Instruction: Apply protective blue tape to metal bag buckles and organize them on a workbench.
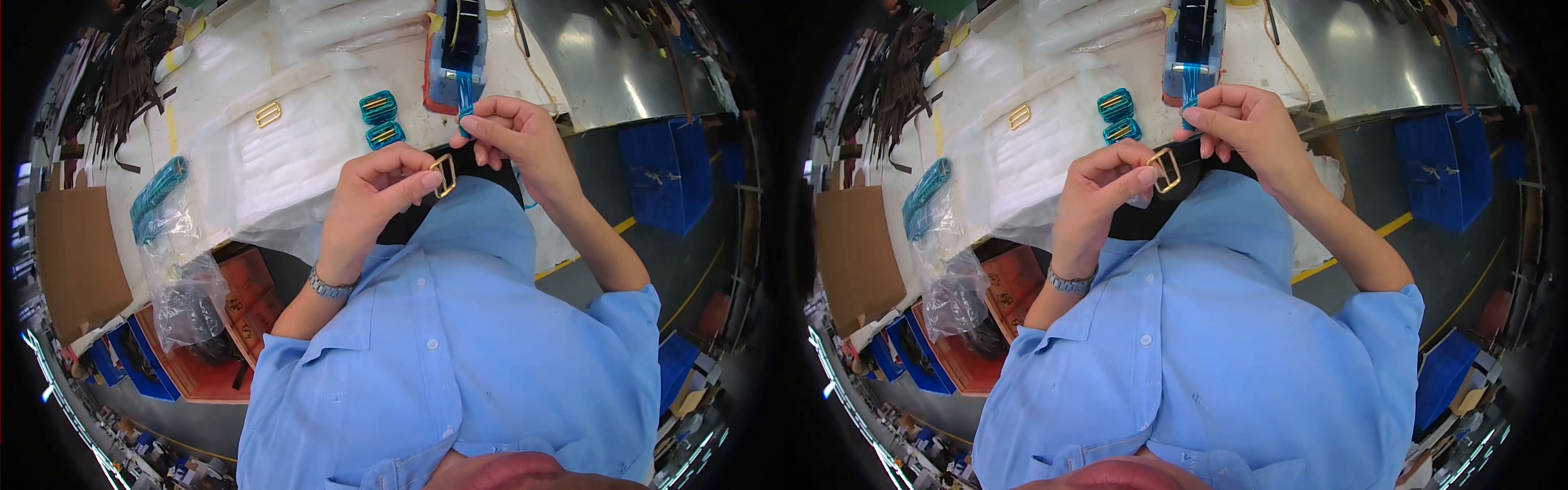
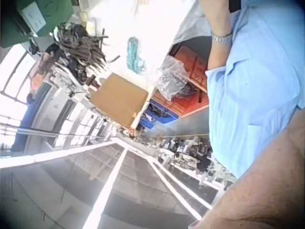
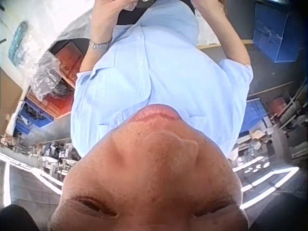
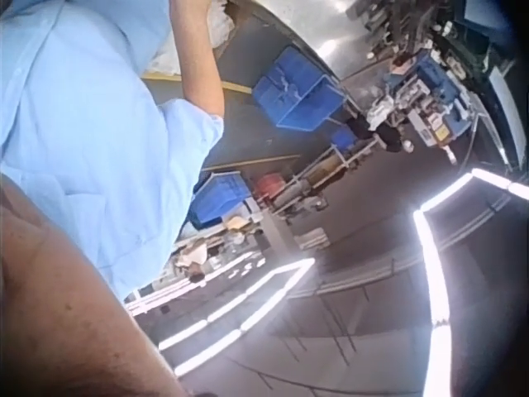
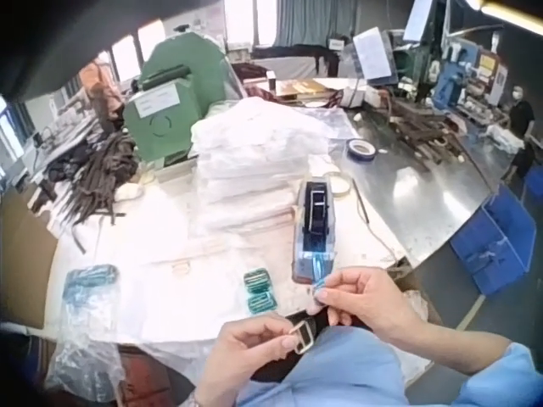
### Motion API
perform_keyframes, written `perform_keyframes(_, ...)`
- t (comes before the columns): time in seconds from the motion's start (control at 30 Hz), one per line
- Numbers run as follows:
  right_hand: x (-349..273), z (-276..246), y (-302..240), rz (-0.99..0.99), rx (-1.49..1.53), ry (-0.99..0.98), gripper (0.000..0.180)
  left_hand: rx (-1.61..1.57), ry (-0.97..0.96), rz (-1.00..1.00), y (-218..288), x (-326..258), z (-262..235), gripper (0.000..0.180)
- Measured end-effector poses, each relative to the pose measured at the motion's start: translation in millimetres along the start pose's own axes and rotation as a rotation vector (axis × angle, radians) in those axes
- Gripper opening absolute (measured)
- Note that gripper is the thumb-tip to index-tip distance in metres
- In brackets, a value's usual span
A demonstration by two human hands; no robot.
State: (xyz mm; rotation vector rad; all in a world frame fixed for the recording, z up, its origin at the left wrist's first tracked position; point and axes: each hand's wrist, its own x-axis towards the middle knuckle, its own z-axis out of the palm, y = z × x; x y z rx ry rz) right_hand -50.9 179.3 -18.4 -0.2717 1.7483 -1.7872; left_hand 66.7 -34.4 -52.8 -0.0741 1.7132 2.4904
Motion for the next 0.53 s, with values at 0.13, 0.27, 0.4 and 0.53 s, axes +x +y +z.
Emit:
perform_keyframes(0.13,-1.4,3.6,37.4,-0.057,0.163,0.057,0.017,0.086,0.098,-0.020,24.4,11.0,3.3,0.014)
perform_keyframes(0.27,0.1,8.5,46.8,-0.053,0.276,0.047,0.020,0.186,0.085,-0.011,41.9,31.2,8.4,0.016)
perform_keyframes(0.4,-2.4,5.3,50.6,-0.055,0.289,0.010,0.023,0.262,0.051,-0.026,50.7,51.3,10.0,0.020)
perform_keyframes(0.53,-4.9,6.3,50.4,-0.062,0.309,0.017,0.026,0.313,-0.004,-0.103,56.0,63.3,11.3,0.022)
